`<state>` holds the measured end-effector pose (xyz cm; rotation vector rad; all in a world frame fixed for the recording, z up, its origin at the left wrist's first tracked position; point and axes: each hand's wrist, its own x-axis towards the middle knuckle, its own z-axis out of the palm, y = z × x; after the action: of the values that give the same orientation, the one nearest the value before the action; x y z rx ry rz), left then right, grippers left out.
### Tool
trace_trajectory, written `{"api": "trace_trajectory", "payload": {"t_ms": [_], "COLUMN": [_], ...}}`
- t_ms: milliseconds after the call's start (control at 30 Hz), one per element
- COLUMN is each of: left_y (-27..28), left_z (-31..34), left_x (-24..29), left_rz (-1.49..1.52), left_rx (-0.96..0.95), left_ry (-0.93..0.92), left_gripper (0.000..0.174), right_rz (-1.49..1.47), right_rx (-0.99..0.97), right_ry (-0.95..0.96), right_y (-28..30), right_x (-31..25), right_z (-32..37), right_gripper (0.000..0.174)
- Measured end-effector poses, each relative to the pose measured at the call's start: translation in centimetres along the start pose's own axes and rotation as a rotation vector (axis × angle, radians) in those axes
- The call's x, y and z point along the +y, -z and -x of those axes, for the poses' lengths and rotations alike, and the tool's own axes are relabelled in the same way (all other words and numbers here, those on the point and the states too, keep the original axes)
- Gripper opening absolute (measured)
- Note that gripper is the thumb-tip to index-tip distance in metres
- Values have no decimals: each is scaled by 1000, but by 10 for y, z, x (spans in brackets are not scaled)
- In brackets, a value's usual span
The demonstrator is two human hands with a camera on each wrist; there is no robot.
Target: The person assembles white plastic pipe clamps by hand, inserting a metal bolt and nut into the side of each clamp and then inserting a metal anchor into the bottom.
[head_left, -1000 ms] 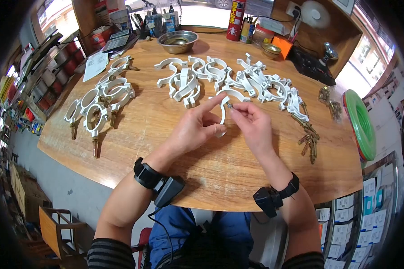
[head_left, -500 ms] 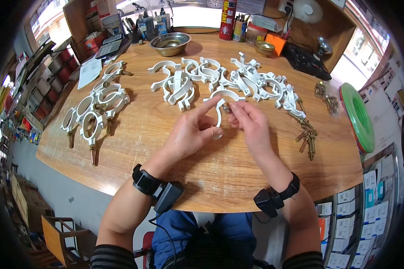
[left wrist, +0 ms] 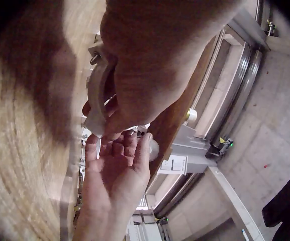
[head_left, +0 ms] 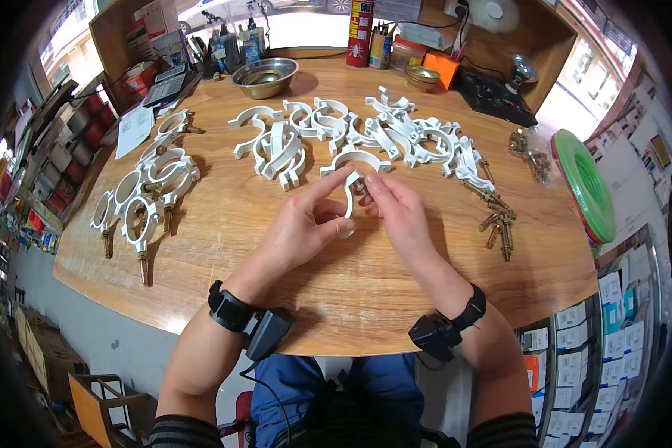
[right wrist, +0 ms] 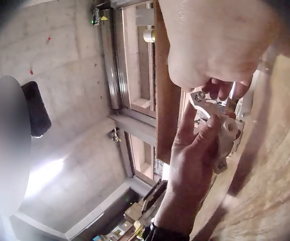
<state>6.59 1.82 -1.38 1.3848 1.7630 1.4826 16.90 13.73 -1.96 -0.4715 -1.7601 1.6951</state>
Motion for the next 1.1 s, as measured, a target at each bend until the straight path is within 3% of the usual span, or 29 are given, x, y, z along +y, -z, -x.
{"api": "trace_trajectory", "payload": {"t_ms": [133,200,333,400,533,700,867,1000,1100], "left_y": [1,2,0,1,1,-1,-4,-3,-5], "left_z": [0,0,0,-1,-1,0,-3,-2,-1], "left_x": [2,3,0,-2,-3,-2,-12,-10,-3], "left_rz": [-78,-107,-38,-36,-104,-75,107,68,49], "left_rx": [-43,-42,-12,-2,-18,-3,18,5,37], "left_ry": [-4,-9,1,1,2,-8,-3,-5,31], "left_gripper": [66,66,64,64,66,64,66,67,67], "right_rz": [-5,86,36,-78,-20,48,33,-23,-58], "right_rx": [-47,-10,-27,-1,-25,35,-19,20,15], "right_ry": [-2,161,123,-67,-17,189,58,175,157], "right_y": [0,-2,0,-2,-1,-4,-2,-6,-7], "right_x": [4,8,4,-4,9,11,9,21,15], "right_z": [-1,-1,-1,1,-2,0,1,-4,-2], "right_gripper": [15,21,21,15,15,21,20,15,12]}}
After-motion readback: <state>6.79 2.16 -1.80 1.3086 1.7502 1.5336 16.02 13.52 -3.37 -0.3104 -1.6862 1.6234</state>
